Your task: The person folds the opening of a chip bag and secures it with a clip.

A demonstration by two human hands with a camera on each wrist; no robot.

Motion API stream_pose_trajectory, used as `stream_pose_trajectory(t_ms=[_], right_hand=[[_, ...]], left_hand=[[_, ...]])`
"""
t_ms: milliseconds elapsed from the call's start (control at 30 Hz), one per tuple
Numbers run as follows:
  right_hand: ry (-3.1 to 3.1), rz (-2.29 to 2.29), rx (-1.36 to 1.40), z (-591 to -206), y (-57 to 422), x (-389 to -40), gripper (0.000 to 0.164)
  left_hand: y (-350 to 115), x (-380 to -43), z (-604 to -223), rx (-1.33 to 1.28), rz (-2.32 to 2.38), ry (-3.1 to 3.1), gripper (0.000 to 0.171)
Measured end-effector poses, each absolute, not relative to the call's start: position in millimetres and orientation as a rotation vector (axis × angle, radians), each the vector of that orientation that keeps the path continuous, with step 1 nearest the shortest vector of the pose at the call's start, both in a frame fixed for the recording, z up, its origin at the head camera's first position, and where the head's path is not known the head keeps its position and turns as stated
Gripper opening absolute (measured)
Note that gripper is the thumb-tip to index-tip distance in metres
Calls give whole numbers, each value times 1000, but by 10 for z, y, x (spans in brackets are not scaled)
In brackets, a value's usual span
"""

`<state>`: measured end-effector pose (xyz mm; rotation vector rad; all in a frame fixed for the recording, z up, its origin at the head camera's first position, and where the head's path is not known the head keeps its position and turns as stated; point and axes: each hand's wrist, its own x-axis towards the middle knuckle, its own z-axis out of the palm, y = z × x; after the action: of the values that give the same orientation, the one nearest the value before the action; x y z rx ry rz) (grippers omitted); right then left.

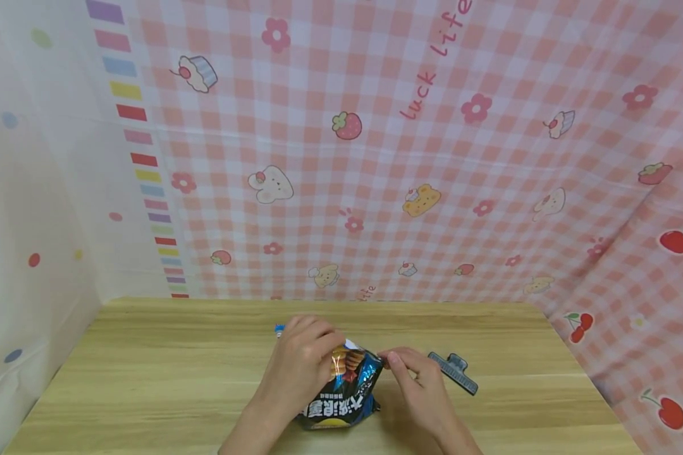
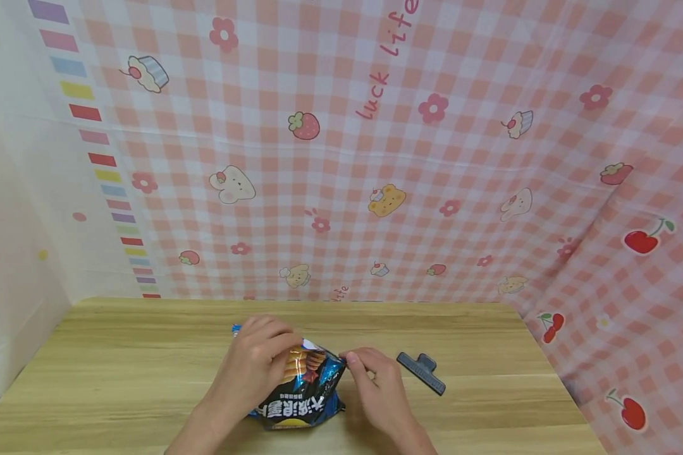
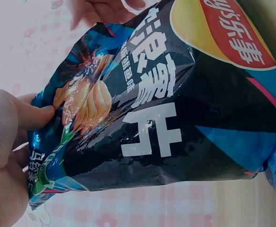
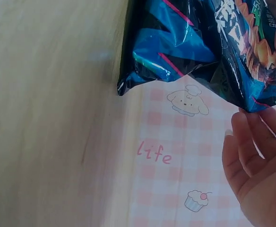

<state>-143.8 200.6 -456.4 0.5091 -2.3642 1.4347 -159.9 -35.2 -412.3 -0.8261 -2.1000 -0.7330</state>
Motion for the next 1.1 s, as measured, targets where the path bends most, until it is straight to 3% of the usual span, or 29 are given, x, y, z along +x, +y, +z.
stream_pose_trajectory(t_ms=[200,500,1100], right_hand=[[-2412,1513,390,-4539,1969,-1446,18],[-2383,1441,519,-4601,1945,-1485,15],[-2446,1351,492,-4648,1942,-1503,22]], left_hand=[[-343,-1593,-4116,-817,-732,-2100,22],[-329,-1571,-4085,-794,-746,-2122,3],[-410,-1554,-4038,-713,-610,-2304,22]])
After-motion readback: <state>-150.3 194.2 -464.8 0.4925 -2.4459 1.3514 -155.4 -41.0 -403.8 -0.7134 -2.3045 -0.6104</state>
